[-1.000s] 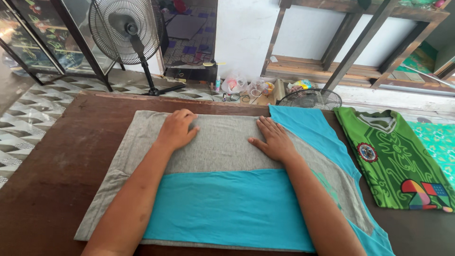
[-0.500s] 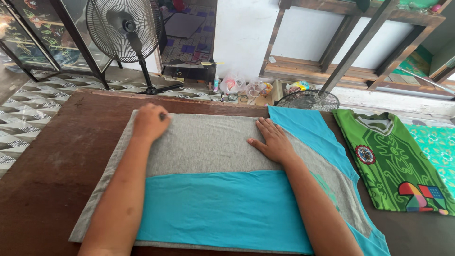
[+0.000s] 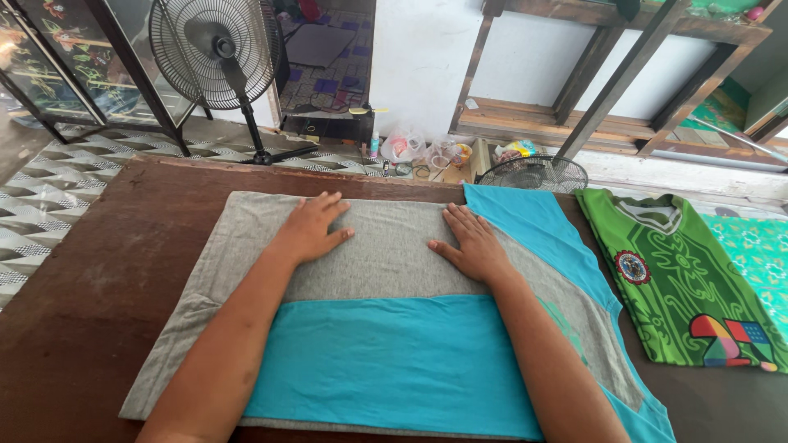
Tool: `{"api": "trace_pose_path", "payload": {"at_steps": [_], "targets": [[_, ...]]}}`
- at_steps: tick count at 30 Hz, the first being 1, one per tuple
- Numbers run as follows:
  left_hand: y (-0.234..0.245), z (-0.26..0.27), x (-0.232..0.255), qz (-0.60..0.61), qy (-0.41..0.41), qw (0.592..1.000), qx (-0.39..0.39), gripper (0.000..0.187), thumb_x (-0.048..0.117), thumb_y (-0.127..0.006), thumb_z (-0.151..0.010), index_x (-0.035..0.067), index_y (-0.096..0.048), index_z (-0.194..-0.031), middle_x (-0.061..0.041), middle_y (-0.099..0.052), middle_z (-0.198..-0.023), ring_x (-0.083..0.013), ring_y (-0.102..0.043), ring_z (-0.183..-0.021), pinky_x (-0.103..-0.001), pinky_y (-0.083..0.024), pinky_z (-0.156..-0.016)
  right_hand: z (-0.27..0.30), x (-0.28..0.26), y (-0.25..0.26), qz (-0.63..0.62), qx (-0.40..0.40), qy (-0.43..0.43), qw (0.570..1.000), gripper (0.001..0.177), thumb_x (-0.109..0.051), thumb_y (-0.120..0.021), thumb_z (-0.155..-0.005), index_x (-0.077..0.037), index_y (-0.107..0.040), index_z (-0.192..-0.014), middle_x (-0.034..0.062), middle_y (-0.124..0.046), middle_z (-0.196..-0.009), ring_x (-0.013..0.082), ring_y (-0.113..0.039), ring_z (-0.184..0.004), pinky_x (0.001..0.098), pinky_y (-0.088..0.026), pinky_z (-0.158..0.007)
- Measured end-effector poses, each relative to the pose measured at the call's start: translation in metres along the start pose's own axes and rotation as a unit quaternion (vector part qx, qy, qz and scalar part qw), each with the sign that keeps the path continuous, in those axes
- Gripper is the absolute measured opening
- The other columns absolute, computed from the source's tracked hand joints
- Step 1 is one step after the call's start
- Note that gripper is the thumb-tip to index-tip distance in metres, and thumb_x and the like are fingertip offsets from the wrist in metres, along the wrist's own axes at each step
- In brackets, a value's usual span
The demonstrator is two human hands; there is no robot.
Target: The person folds a grey t-shirt on a wooden table. They smooth the fabric, fold the sides inward, fold the bottom up, and then fold the shirt in half to create a neat rectangular stack.
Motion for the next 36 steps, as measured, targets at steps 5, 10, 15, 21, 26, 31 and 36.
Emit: {"api": "trace_pose_path", "payload": {"at_steps": [5, 10, 15, 21, 26, 31, 36], "targets": [[-0.010, 0.001, -0.028, -0.057, 0.081, 0.993, -0.065, 0.088, 0.080, -0.033, -0.090, 0.029, -0.027, -0.161, -0.004, -0.012, -0.171, -0.0247, -0.008, -0.158, -0.050, -0.007, -0.126, 0.001, 0.002, -0.001, -0.001, 0.003, 0.004, 1.000, 0.088, -0.068, -0.050, -0.094, -0.006, -0.040, -0.155, 0.0114, -0.031, -0.166, 0.0279, -0.020, -0.156, 0.0460, -0.015, -0.125], [0.003, 0.005, -0.073, -0.071, 0.184, 0.977, -0.080, 0.096, 0.083, -0.029, -0.089, 0.025, -0.017, -0.164, -0.003, -0.007, -0.171, -0.0242, -0.003, -0.157, -0.050, -0.004, -0.124, 0.000, 0.002, -0.001, -0.003, 0.008, 0.006, 1.000, 0.087, -0.068, -0.051, -0.094, -0.006, -0.041, -0.155, 0.0114, -0.032, -0.166, 0.0280, -0.021, -0.156, 0.0463, -0.016, -0.125], [0.027, 0.028, -0.127, -0.065, 0.285, 0.956, -0.013, 0.090, 0.078, -0.027, -0.091, 0.024, -0.024, -0.163, -0.004, -0.010, -0.173, -0.0257, -0.004, -0.159, -0.055, -0.003, -0.127, 0.000, 0.004, -0.002, -0.002, 0.009, 0.011, 1.000, 0.087, -0.068, -0.051, -0.094, -0.006, -0.041, -0.154, 0.0117, -0.032, -0.166, 0.0283, -0.021, -0.156, 0.0463, -0.016, -0.125], [0.056, 0.019, -0.068, -0.326, 0.245, 0.913, 0.012, 0.091, 0.065, -0.056, -0.093, 0.006, -0.037, -0.159, -0.023, -0.031, -0.165, -0.0429, -0.021, -0.152, -0.060, -0.006, -0.122, 0.000, -0.003, 0.002, 0.047, 0.015, 0.018, 0.999, 0.084, -0.067, -0.048, -0.095, -0.008, -0.041, -0.155, 0.0105, -0.031, -0.166, 0.0271, -0.022, -0.155, 0.0494, -0.015, -0.125], [0.016, 0.001, 0.043, -0.140, 0.082, 0.987, 0.022, 0.081, 0.067, -0.051, -0.094, 0.014, -0.043, -0.153, -0.013, -0.033, -0.164, -0.0360, -0.022, -0.155, -0.063, -0.009, -0.124, 0.006, -0.039, 0.005, 0.132, 0.066, 0.113, 0.983, 0.078, -0.062, -0.043, -0.103, -0.007, -0.038, -0.158, 0.0121, -0.031, -0.168, 0.0276, -0.022, -0.157, 0.0550, -0.014, -0.125], [-0.027, 0.004, 0.068, -0.073, 0.032, 0.997, -0.021, 0.081, 0.070, -0.036, -0.096, 0.021, -0.030, -0.159, -0.009, -0.017, -0.169, -0.0338, -0.010, -0.156, -0.064, -0.008, -0.120, 0.011, -0.054, -0.007, -0.012, -0.033, 0.087, 0.996, 0.085, -0.066, -0.047, -0.096, -0.009, -0.035, -0.158, 0.0101, -0.027, -0.168, 0.0269, -0.019, -0.157, 0.0499, -0.013, -0.125], [-0.030, 0.005, 0.063, -0.070, 0.043, 0.996, -0.038, 0.082, 0.072, -0.034, -0.096, 0.023, -0.026, -0.161, -0.007, -0.014, -0.171, -0.0303, -0.008, -0.157, -0.061, -0.007, -0.122, 0.010, -0.055, -0.005, -0.001, -0.039, 0.075, 0.996, 0.089, -0.069, -0.047, -0.094, -0.009, -0.033, -0.159, 0.0099, -0.026, -0.169, 0.0269, -0.018, -0.157, 0.0480, -0.013, -0.125]]}}
Point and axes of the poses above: each hand's wrist, its own z-axis away from the middle knuckle, its own y-axis out of the back of the hand, x = y × z, the point moved 8 cm from there along -z, towards the middle knuckle
